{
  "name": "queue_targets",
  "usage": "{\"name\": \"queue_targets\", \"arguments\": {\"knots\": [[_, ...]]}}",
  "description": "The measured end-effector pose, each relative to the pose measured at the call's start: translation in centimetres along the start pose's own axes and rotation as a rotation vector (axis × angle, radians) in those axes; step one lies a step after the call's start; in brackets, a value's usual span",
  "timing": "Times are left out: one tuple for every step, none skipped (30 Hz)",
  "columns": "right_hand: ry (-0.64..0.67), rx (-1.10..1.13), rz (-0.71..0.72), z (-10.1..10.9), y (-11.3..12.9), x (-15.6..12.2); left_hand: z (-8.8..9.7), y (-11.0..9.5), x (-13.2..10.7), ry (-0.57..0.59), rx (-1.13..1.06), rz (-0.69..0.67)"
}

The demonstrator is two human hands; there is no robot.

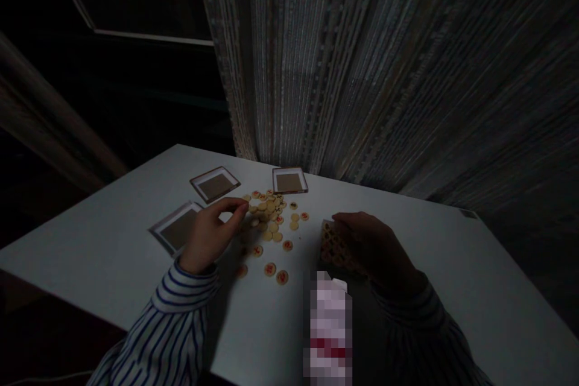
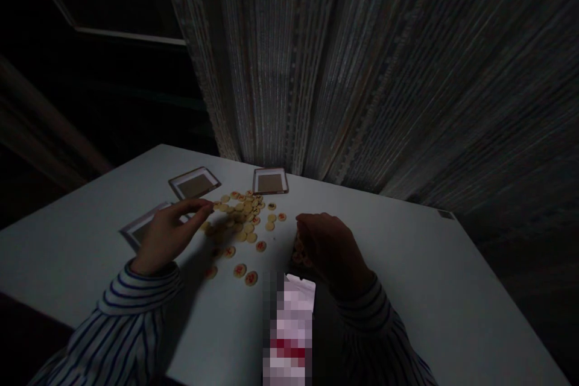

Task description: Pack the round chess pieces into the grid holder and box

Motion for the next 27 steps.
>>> {"name": "queue_targets", "arguments": {"knots": [[0.005, -0.001, 0.007, -0.1, 0.2, 0.1, 0.0, 0.3, -0.1, -0.002, 0.005, -0.002], [0.017, -0.005, 0.015, -0.3, 0.5, 0.1, 0.0, 0.6, -0.1, -0.005, 0.012, -0.004], [0.035, -0.012, 0.024, -0.5, 0.7, 0.2, 0.1, 1.0, -0.2, -0.009, 0.019, -0.004], [0.055, -0.022, 0.030, -0.7, 0.9, 0.3, 0.1, 1.3, -0.3, -0.014, 0.023, -0.004], [0.072, -0.033, 0.031, -0.9, 1.1, 0.4, 0.1, 1.6, -0.3, -0.018, 0.024, -0.003], [0.084, -0.041, 0.031, -1.1, 1.3, 0.5, 0.1, 1.8, -0.4, -0.022, 0.024, -0.001], [0.091, -0.045, 0.031, -1.2, 1.5, 0.6, 0.1, 2.1, -0.4, -0.024, 0.023, 0.006], [0.094, -0.045, 0.035, -1.3, 1.6, 0.7, 0.1, 2.4, -0.4, -0.022, 0.022, 0.017], [0.098, -0.044, 0.041, -1.4, 1.7, 0.8, 0.0, 2.6, -0.5, -0.018, 0.019, 0.027], [0.102, -0.041, 0.048, -1.5, 1.9, 0.9, 0.0, 2.7, -0.5, -0.016, 0.015, 0.037], [0.105, -0.039, 0.056, -1.6, 2.0, 1.0, -0.1, 2.9, -0.5, -0.015, 0.010, 0.044], [0.110, -0.036, 0.060, -1.7, 2.0, 1.0, -0.1, 3.0, -0.5, -0.015, 0.002, 0.050], [0.115, -0.033, 0.059, -1.8, 2.1, 1.1, -0.2, 3.1, -0.4, -0.016, -0.005, 0.054], [0.120, -0.029, 0.054, -1.9, 2.1, 1.1, -0.2, 3.2, -0.4, -0.017, -0.010, 0.058], [0.124, -0.025, 0.049, -2.0, 2.1, 1.2, -0.3, 3.3, -0.4, -0.016, -0.012, 0.061], [0.128, -0.021, 0.043, -2.2, 2.2, 1.3, -0.3, 3.3, -0.3, -0.016, -0.012, 0.064], [0.133, -0.020, 0.036, -2.3, 2.2, 1.3, -0.4, 3.4, -0.2, -0.014, -0.015, 0.064], [0.141, -0.021, 0.030, -2.5, 2.2, 1.4, -0.4, 3.4, -0.2, -0.012, -0.020, 0.063], [0.149, -0.023, 0.026, -2.6, 2.2, 1.4, -0.4, 3.4, -0.1, -0.010, -0.027, 0.061], [0.157, -0.025, 0.021, -2.7, 2.3, 1.5, -0.5, 3.4, 0.0, -0.007, -0.035, 0.060], [0.168, -0.028, 0.019, -2.9, 2.3, 1.5, -0.5, 3.4, 0.0, -0.005, -0.041, 0.059], [0.180, -0.032, 0.021, -3.0, 2.4, 1.6, -0.6, 3.4, 0.1, -0.005, -0.044, 0.058], [0.190, -0.036, 0.026, -3.2, 2.5, 1.7, -0.6, 3.5, 0.1, -0.004, -0.045, 0.059], [0.196, -0.038, 0.034, -3.3, 2.5, 1.8, -0.7, 3.6, 0.2, -0.007, -0.043, 0.062], [0.203, -0.037, 0.043, -3.5, 2.6, 1.9, -0.9, 3.8, 0.3, -0.008, -0.039, 0.064], [0.207, -0.034, 0.052, -3.7, 2.7, 1.9, -1.1, 4.0, 0.4, -0.010, -0.035, 0.060], [0.207, -0.031, 0.057, -3.8, 2.8, 2.0, -1.3, 4.2, 0.4, -0.015, -0.033, 0.052]]}}
Point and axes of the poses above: each hand's wrist, its own x-axis towards the middle knuckle, its own z-axis out of the back of the hand, y = z × x, the point moved 5 cm from there along x, towards the middle knuckle, and after that the axes turned 8 degrees about y, right-handed, at the moved point
